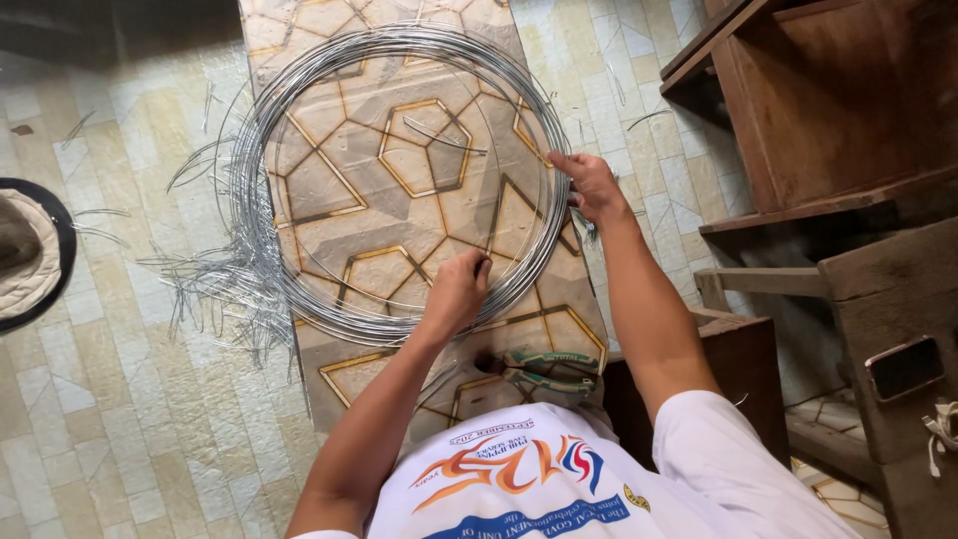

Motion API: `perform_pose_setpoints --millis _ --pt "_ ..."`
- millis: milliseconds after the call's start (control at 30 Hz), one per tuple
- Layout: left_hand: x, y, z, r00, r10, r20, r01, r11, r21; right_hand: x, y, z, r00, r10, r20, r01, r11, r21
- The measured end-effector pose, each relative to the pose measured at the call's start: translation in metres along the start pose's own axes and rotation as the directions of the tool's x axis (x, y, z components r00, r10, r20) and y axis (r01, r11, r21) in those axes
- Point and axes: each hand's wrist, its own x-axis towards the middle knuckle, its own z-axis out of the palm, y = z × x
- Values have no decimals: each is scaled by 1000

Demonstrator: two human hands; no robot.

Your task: Cutting individual wire strands from a large coil using pliers

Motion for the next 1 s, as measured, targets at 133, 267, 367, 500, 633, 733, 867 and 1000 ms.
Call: perform_pose_setpoints --millis 133,267,367,500,633,733,867,1000 --pt "5 -5 5 1000 -22 19 21 998 55 -22 2 19 960 -239 -147 113 809 -577" --pt "7 -2 6 999 -3 39 0 997 82 -28 4 36 899 -395 -191 115 631 -767" --pt "6 -3 6 999 -5 34 1 995 103 -36 -1 39 841 -524 -138 209 548 -810" --pt "4 -5 6 1000 -10 30 5 989 148 -91 -24 61 831 -532 -162 202 560 -803" --pt "8 -7 5 993 17 120 -43 976 214 -66 -15 42 839 -503 -207 200 640 -741" --pt "14 0 1 970 32 242 -94 964 248 -73 -21 39 865 -472 -170 305 764 -569" --pt "23 13 -9 885 77 460 -172 970 169 -68 -20 29 948 -308 -75 295 943 -152" --pt "43 -14 0 785 131 606 -200 979 48 -106 -34 29 973 -230 -34 228 972 -54"
